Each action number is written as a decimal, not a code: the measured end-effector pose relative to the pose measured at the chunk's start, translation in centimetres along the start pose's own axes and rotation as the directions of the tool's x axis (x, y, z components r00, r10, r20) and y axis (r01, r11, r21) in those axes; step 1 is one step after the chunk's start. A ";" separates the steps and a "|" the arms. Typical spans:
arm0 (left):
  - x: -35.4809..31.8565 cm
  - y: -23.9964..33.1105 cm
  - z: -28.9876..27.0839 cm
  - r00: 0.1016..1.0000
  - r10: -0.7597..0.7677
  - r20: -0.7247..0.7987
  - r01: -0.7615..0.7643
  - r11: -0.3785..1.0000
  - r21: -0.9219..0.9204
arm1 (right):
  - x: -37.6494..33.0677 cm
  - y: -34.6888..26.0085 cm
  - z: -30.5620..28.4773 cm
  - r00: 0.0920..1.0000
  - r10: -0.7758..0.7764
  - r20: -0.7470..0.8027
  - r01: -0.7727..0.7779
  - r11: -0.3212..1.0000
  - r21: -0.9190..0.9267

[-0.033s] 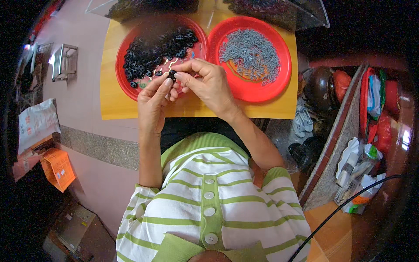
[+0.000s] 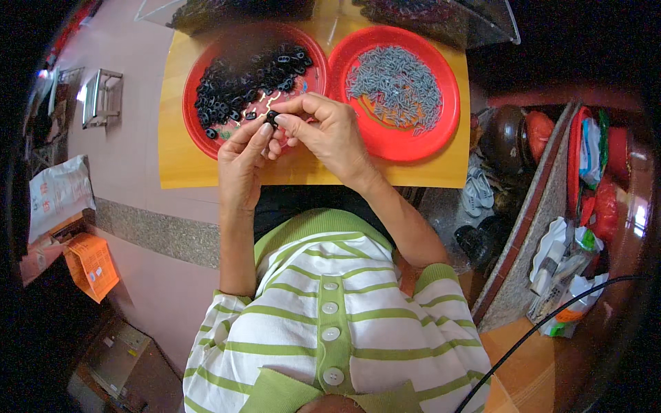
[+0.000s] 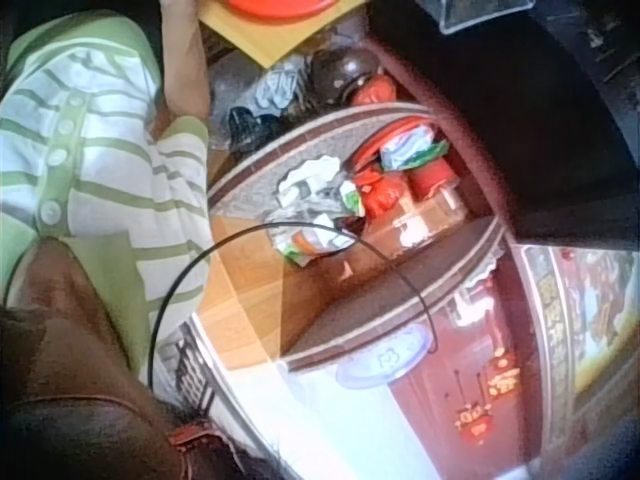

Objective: The person sits at a table and repeatedly picks up small black plastic components and metal screws from two separate red trays. They insert the screws into the plastic components by hand, performing a repetitive assembly task. The person handles the items one at a time, manipulating them with both hands to fit the parts together.

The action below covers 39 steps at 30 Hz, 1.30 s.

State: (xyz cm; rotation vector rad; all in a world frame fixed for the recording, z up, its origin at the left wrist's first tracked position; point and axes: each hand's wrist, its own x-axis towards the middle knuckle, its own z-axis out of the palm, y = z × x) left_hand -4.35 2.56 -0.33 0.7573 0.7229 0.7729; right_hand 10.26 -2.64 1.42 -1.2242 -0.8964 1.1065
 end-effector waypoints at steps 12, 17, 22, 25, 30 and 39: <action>-0.2 -0.8 1.2 0.993 0.117 -0.006 -0.117 0.993 0.031 | -0.5 0.9 0.4 0.998 0.003 -0.068 0.009 0.983 0.185; -0.1 -0.4 1.2 0.994 0.114 0.006 -0.114 0.993 0.034 | -0.4 0.4 0.1 0.997 -0.051 -0.060 0.057 0.993 0.106; -0.1 -0.4 1.5 0.994 0.110 0.002 -0.110 0.994 0.026 | -0.5 0.5 0.0 0.996 -0.044 -0.082 0.050 0.995 0.082; -0.2 -0.9 1.2 0.994 0.110 0.007 -0.110 0.992 0.066 | -1.0 0.7 0.0 0.996 -0.052 -0.068 0.051 0.999 -0.006; -0.1 -1.3 1.3 0.998 0.069 0.011 -0.070 0.991 0.114 | -1.1 1.2 -0.4 0.989 -0.105 -0.107 0.094 0.990 -0.109; -0.1 -0.3 1.7 0.995 0.079 -0.064 -0.080 0.997 -0.013 | -0.8 -1.0 0.3 0.954 -0.297 -0.037 0.252 0.866 -0.432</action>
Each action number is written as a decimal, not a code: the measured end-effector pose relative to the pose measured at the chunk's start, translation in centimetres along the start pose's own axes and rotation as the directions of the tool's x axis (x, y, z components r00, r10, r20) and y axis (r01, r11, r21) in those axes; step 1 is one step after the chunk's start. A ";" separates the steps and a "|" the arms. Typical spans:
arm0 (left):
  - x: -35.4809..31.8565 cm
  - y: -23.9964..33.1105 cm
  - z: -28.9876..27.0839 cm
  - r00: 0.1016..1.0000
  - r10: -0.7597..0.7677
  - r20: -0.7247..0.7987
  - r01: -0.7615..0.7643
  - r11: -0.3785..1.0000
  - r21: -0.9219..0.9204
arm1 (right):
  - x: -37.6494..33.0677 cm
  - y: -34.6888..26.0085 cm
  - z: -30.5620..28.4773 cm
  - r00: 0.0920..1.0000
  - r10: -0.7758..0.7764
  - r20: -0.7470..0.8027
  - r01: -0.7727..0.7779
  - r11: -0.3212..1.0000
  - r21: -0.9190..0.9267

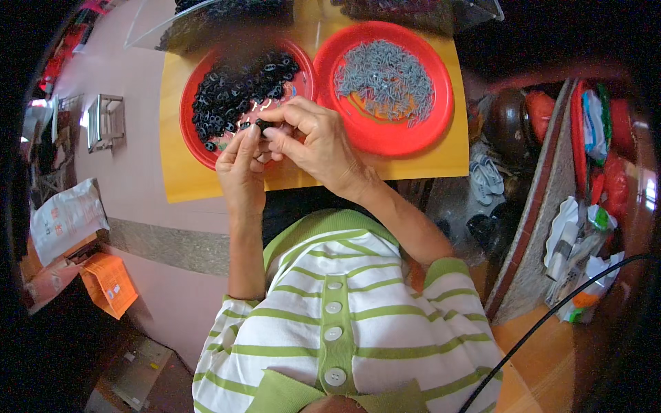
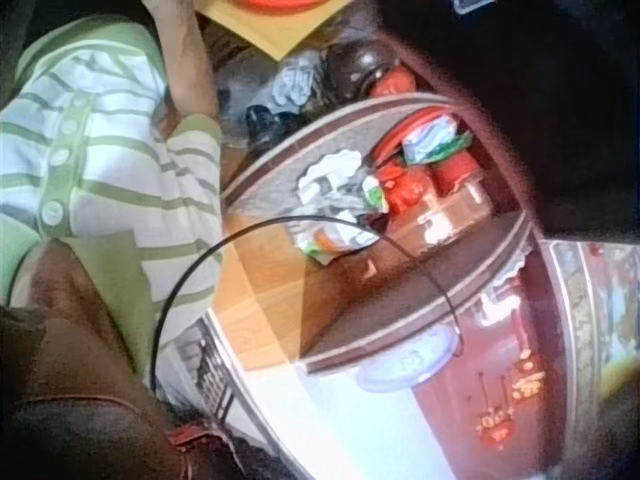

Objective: The person sits at a table and repeatedly picks up small black plastic components and metal screws from two separate red trays. They insert the screws into the plastic components by hand, performing a repetitive assembly task. The person handles the items one at a time, manipulating them with both hands to fit the parts together.

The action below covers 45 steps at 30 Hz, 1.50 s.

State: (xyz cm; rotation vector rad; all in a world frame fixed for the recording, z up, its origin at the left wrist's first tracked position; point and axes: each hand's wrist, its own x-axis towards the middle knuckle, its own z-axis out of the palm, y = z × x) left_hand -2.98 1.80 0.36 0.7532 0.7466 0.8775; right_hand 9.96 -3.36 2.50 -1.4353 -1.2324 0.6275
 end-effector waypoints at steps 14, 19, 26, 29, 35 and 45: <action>-0.5 -0.6 -0.5 0.999 -0.031 -0.039 0.030 0.999 -0.034 | -0.2 0.3 0.1 0.983 -0.185 0.011 0.184 0.970 -0.159; -0.7 -0.9 -0.5 1.000 0.020 -0.008 -0.020 0.999 -0.038 | -0.3 0.4 -0.4 0.995 -0.081 0.065 0.088 0.991 -0.099; -1.0 -0.2 -0.5 0.998 0.018 0.060 -0.018 1.000 -0.002 | -0.2 0.2 -1.0 0.995 -0.042 0.086 0.047 0.997 -0.055; -0.9 0.0 -1.0 0.995 0.022 0.094 -0.031 0.995 0.096 | -0.2 0.2 -1.0 0.992 -0.064 0.112 0.074 0.993 -0.092; -0.7 0.5 -1.9 0.986 -0.005 0.164 -0.020 0.988 0.151 | 0.0 0.2 -1.5 0.963 -0.186 0.196 0.210 0.971 -0.112; -0.6 -0.2 -1.0 0.981 0.154 0.117 -0.162 0.984 0.068 | -0.4 -0.4 -1.6 0.975 0.103 0.197 -0.149 0.961 0.232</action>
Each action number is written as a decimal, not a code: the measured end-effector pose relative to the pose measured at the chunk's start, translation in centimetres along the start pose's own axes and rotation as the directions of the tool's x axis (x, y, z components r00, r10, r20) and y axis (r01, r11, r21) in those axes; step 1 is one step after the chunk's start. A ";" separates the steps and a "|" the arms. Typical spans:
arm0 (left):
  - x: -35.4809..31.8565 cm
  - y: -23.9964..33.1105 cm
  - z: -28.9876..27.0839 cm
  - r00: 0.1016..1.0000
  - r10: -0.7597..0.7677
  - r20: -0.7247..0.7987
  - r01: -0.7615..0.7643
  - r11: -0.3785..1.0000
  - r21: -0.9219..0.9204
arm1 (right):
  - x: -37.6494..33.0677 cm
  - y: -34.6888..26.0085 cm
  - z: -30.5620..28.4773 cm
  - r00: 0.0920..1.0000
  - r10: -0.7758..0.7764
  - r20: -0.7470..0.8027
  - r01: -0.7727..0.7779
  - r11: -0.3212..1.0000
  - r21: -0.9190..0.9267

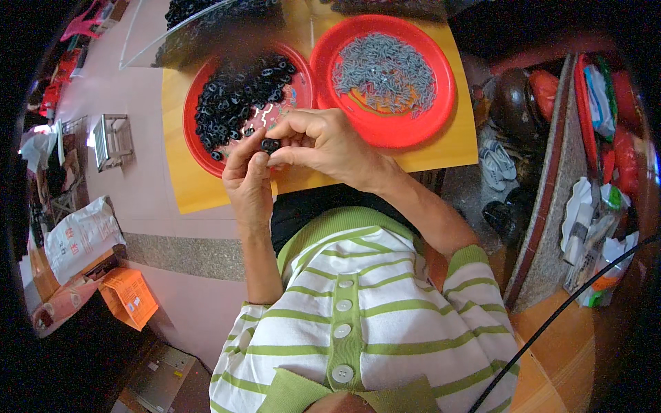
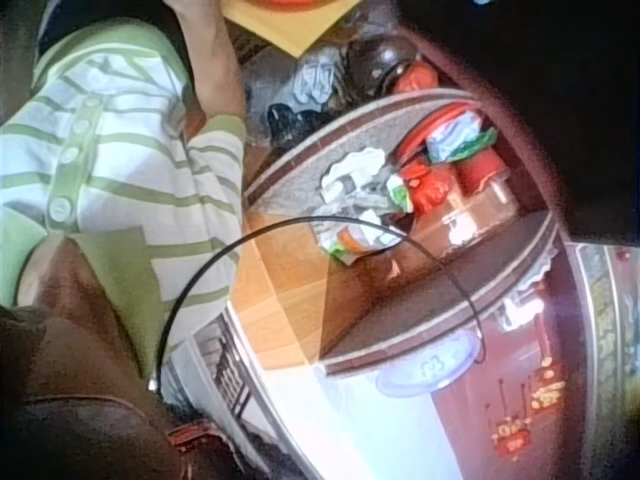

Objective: The person sits at a table and repeatedly picks up small black plastic components and metal screws from two separate red trays. They insert the screws into the plastic components by hand, performing a repetitive assembly task. The person handles the items one at a time, manipulating them with both hands to fit the parts together.

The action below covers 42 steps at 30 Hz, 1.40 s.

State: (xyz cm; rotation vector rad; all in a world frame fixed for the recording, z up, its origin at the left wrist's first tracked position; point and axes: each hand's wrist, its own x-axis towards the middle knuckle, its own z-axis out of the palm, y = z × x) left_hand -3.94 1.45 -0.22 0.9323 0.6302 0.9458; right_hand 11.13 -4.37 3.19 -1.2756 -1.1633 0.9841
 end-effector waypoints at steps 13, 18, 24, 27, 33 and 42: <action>-0.4 -0.2 -0.4 0.998 0.047 0.051 -0.046 0.999 -0.016 | -0.4 0.0 0.2 0.999 -0.023 -0.035 0.018 0.990 -0.143; -0.8 -0.4 -0.9 0.996 -0.029 0.083 0.030 1.000 -0.005 | -0.3 0.1 0.1 0.987 -0.162 0.015 0.161 0.955 -0.250; -0.8 -1.4 -1.5 0.991 0.086 0.107 -0.092 0.995 0.050 | -0.5 -0.2 0.1 0.983 -0.177 0.054 0.185 0.948 -0.259; -0.8 -0.9 -0.7 0.987 0.105 0.125 -0.107 0.994 0.010 | -0.7 -0.1 0.2 0.986 -0.166 0.030 0.168 0.950 -0.261; -0.6 -1.2 -0.8 0.977 0.116 0.176 -0.116 0.993 -0.009 | -1.0 0.8 0.2 0.963 -0.268 0.039 0.264 0.897 -0.355; 0.0 -1.1 0.6 0.997 -0.009 0.081 -0.010 0.973 0.229 | 0.1 1.1 -1.9 0.999 0.007 -0.032 -0.007 1.000 -0.010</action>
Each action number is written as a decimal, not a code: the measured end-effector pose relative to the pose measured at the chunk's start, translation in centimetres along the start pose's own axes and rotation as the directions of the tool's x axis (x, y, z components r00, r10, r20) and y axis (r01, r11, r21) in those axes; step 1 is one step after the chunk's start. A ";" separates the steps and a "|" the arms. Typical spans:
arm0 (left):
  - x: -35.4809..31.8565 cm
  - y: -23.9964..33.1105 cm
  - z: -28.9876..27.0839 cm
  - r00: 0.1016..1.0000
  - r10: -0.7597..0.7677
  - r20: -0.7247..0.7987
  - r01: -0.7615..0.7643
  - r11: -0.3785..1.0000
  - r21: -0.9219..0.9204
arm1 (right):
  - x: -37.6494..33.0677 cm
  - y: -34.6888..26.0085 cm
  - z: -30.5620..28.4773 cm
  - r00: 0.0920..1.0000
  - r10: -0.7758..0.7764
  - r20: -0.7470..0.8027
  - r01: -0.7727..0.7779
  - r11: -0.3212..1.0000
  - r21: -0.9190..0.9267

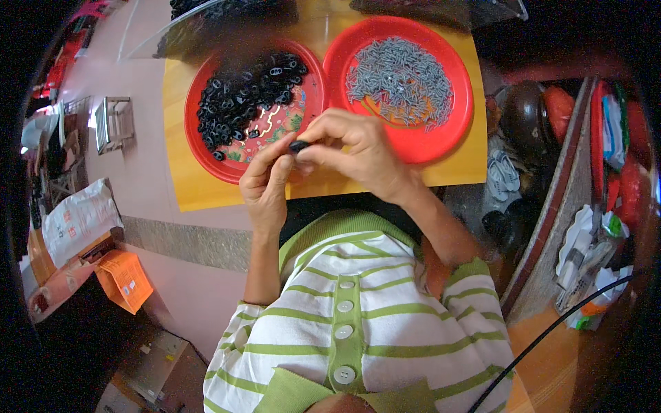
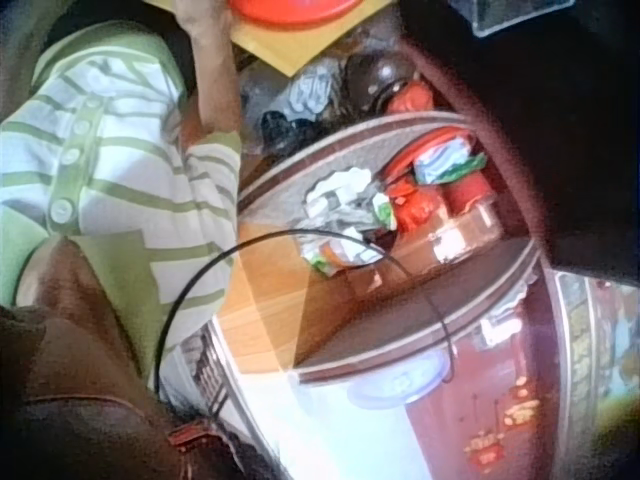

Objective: The person sits at a table and repeatedly picks up small black plastic components and metal screws from two separate red trays. They insert the screws into the plastic components by hand, performing a repetitive assembly task. The person handles the items one at a time, manipulating them with both hands to fit the parts together.

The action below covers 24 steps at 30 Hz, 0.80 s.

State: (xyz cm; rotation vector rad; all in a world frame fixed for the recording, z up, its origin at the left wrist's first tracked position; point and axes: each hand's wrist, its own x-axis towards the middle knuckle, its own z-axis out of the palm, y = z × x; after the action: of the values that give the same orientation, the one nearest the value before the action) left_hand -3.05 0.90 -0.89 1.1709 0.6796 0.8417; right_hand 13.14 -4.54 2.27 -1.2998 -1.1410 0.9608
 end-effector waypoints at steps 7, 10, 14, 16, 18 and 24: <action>2.4 2.4 -3.3 0.955 0.293 -0.046 -0.129 0.550 0.825 | 3.8 -4.0 -10.2 0.760 -0.317 -0.567 0.050 0.899 -0.435; 3.0 2.6 -4.3 0.964 0.244 -0.102 -0.051 0.550 0.834 | 5.2 -4.8 -14.8 0.626 -0.531 -0.572 -0.029 0.717 -0.697; 3.5 1.9 -4.6 0.971 0.222 -0.092 -0.037 0.516 0.856 | 6.1 -4.2 -17.2 0.610 -0.554 -0.567 -0.095 0.659 -0.746; 3.7 1.5 -4.3 0.972 0.214 -0.095 -0.029 0.516 0.856 | 5.6 -4.0 -16.4 0.585 -0.567 -0.579 -0.092 0.664 -0.742; 3.4 0.7 -5.0 0.967 0.227 -0.116 -0.018 0.516 0.856 | 4.4 -3.0 -14.2 0.679 -0.482 -0.554 -0.053 0.720 -0.692; 3.6 1.1 -4.5 0.976 0.200 -0.086 -0.036 0.538 0.842 | -0.3 0.7 -8.6 0.974 -0.085 -0.211 -0.063 0.791 -0.609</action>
State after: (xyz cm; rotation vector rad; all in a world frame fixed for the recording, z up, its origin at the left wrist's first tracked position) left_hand -5.08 6.40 -1.08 2.0602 1.2446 0.7318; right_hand 21.55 -6.64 2.16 -1.8678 -1.3290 0.4034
